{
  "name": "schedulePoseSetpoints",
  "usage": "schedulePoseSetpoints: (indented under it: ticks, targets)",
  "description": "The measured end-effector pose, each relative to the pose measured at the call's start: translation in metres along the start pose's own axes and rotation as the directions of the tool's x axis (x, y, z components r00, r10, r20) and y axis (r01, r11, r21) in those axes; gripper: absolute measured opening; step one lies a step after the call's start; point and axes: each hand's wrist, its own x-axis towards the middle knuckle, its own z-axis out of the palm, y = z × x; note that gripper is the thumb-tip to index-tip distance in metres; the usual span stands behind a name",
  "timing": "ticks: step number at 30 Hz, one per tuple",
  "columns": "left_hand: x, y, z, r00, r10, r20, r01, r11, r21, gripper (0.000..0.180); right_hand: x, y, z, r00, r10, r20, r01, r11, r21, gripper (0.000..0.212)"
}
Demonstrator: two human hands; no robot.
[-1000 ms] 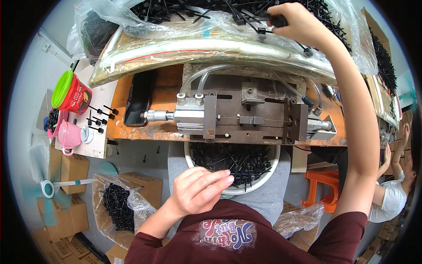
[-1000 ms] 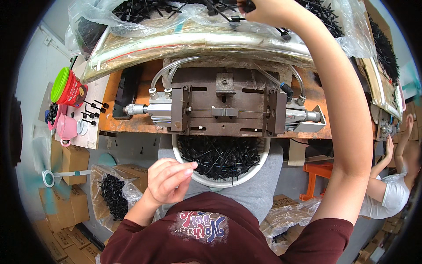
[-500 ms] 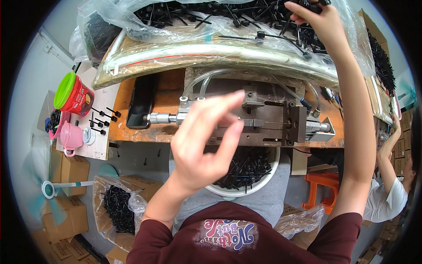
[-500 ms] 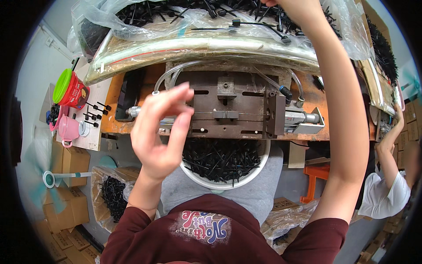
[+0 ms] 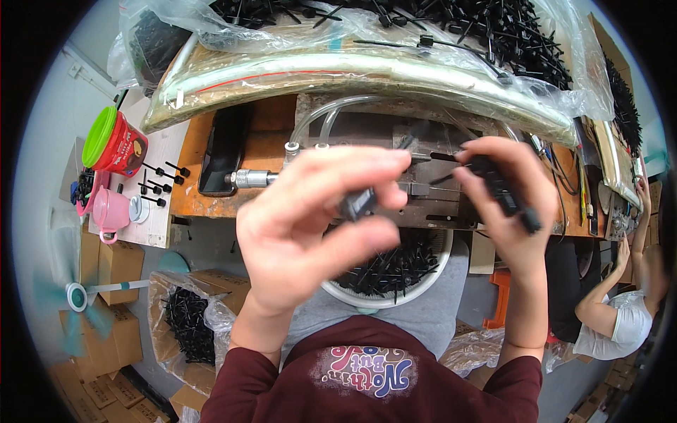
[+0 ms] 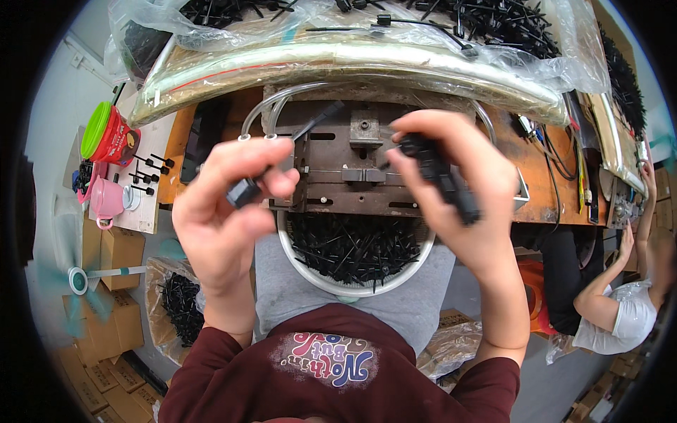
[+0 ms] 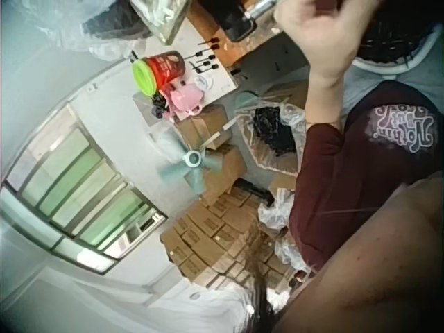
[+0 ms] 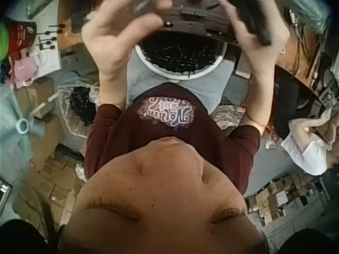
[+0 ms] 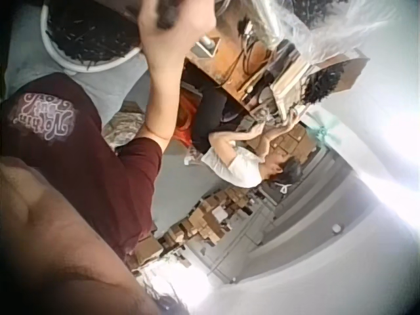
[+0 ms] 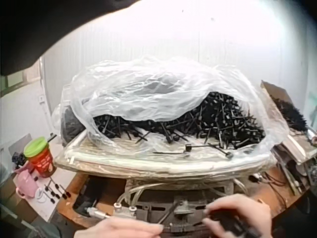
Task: Manually assemble small black plastic and wire components using a pneumatic jig.
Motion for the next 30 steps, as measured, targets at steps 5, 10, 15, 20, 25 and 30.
schedulePoseSetpoints:
  ticks: [5,10,15,20,25,30]
  targets:
    - [-0.03,-0.016,0.013,0.983,0.022,0.18,-0.081,0.942,0.326,0.047,-0.019,-0.01,-0.009,0.952,0.153,-0.265,-0.105,0.977,0.187,0.034]
    - [-0.053,-0.055,0.031,0.982,0.033,0.186,-0.148,0.747,0.648,0.032,-0.046,0.003,0.0,0.92,0.138,-0.367,-0.058,0.973,0.223,0.032]
    - [-0.048,-0.064,0.039,0.957,0.103,0.27,-0.283,0.522,0.804,0.027,-0.065,0.001,0.007,0.926,0.112,-0.362,-0.043,0.981,0.192,0.037]
    - [-0.038,-0.06,0.04,0.955,0.073,0.289,-0.288,0.476,0.831,0.025,-0.075,-0.004,0.009,0.949,0.041,-0.313,0.013,0.986,0.169,0.038]
    - [-0.035,-0.056,0.039,0.96,0.028,0.28,-0.256,0.501,0.827,0.026,-0.082,0.0,0.013,0.944,-0.023,-0.328,0.117,0.957,0.267,0.027]
    - [-0.032,-0.061,0.037,0.947,0.025,0.32,-0.286,0.521,0.804,0.028,-0.086,0.0,0.008,0.956,0.029,-0.292,0.071,0.943,0.325,0.023]
